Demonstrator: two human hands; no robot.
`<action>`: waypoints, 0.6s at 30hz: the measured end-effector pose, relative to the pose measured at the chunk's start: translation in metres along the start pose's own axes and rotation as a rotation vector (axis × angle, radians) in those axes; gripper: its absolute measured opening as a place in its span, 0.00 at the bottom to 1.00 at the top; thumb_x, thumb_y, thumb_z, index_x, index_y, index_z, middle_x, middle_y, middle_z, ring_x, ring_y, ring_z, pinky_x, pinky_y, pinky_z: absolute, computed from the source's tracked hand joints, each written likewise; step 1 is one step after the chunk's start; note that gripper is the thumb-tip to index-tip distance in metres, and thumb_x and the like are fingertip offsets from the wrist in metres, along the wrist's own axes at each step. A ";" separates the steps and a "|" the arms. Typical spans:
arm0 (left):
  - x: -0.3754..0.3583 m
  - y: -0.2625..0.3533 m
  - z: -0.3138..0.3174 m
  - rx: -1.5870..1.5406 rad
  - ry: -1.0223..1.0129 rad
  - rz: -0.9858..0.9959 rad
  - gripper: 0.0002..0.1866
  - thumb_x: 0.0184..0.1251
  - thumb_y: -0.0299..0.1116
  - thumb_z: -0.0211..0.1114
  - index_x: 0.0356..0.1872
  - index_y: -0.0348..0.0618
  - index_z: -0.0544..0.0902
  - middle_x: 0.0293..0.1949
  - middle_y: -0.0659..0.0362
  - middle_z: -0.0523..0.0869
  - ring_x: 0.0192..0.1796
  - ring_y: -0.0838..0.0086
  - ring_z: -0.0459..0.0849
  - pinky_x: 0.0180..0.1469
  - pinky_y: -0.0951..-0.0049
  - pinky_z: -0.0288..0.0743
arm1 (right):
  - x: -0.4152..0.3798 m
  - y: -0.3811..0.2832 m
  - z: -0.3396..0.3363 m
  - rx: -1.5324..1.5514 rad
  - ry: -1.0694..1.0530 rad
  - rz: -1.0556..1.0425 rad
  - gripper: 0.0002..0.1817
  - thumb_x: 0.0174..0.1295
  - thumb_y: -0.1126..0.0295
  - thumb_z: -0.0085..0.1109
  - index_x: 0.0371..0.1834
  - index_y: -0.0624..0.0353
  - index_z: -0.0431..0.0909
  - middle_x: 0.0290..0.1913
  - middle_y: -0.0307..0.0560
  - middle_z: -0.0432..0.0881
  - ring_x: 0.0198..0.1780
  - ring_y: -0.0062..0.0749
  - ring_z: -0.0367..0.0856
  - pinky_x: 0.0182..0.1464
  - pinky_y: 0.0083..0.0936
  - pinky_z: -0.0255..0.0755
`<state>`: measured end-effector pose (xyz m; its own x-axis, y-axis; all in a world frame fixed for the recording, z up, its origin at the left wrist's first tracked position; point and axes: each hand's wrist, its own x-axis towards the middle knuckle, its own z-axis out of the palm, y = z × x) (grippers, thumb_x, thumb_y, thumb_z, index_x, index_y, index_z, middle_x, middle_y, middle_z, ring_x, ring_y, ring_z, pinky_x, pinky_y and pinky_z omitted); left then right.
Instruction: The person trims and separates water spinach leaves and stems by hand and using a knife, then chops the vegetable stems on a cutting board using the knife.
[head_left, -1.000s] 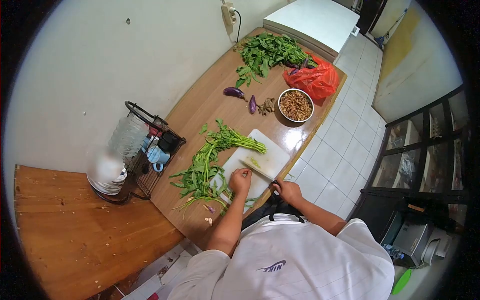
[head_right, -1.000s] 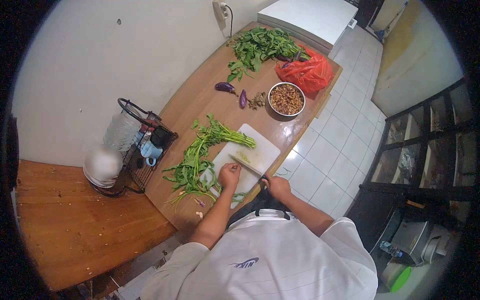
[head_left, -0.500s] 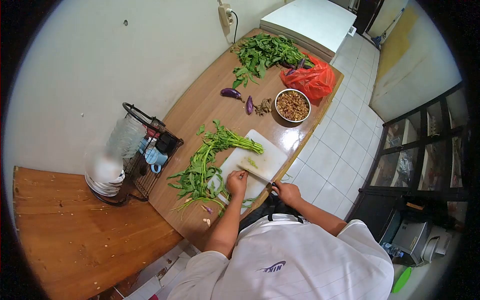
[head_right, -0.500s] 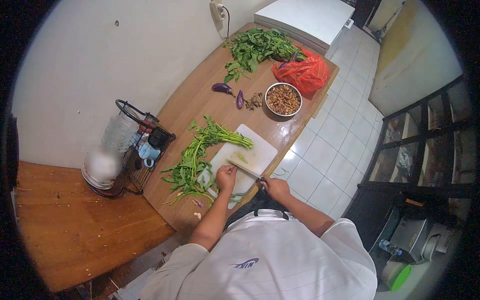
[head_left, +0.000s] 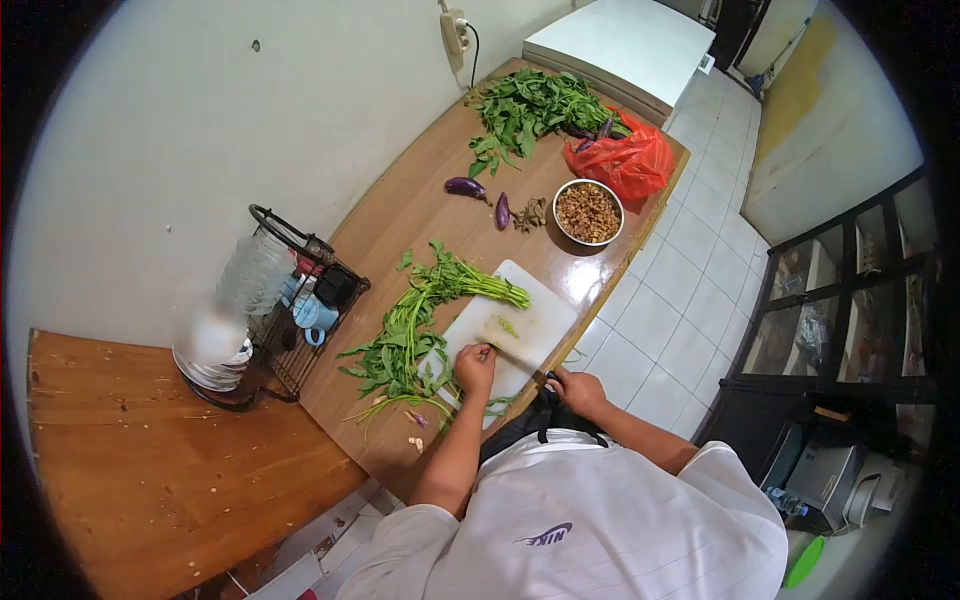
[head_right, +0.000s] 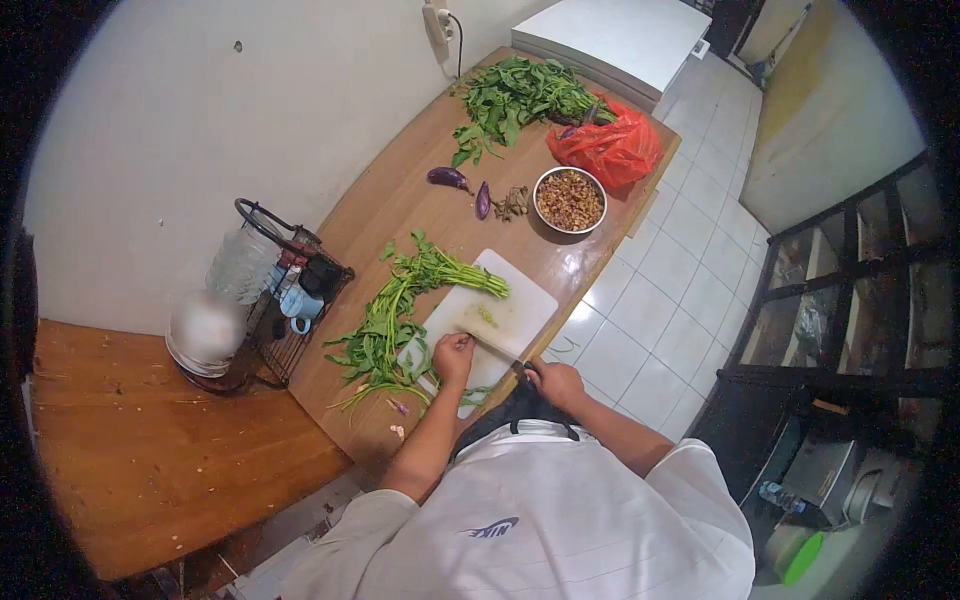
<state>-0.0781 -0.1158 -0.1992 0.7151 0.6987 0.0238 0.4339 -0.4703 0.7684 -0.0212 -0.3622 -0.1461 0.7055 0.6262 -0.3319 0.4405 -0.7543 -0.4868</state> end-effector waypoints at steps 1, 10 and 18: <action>0.000 0.001 -0.001 0.001 -0.001 0.002 0.07 0.52 0.33 0.74 0.31 0.43 0.90 0.32 0.58 0.87 0.39 0.60 0.84 0.41 0.61 0.78 | 0.000 -0.001 0.000 -0.006 0.004 -0.003 0.20 0.72 0.45 0.50 0.51 0.48 0.75 0.28 0.55 0.85 0.31 0.57 0.84 0.32 0.52 0.76; 0.001 -0.003 -0.001 0.043 -0.020 0.029 0.07 0.51 0.32 0.75 0.31 0.42 0.90 0.30 0.55 0.86 0.34 0.59 0.85 0.37 0.60 0.78 | 0.009 -0.018 0.001 -0.043 0.033 0.007 0.17 0.73 0.48 0.51 0.49 0.48 0.75 0.27 0.54 0.84 0.31 0.56 0.84 0.31 0.51 0.76; -0.006 -0.003 -0.004 0.033 0.044 0.063 0.07 0.55 0.31 0.75 0.34 0.42 0.90 0.33 0.56 0.87 0.34 0.63 0.86 0.39 0.64 0.79 | -0.002 -0.004 0.003 -0.030 0.009 -0.008 0.19 0.73 0.46 0.48 0.49 0.49 0.75 0.28 0.55 0.85 0.32 0.56 0.85 0.32 0.52 0.76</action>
<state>-0.0860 -0.1164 -0.1988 0.7171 0.6896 0.1005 0.4069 -0.5314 0.7430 -0.0258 -0.3596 -0.1459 0.7065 0.6309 -0.3206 0.4627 -0.7546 -0.4652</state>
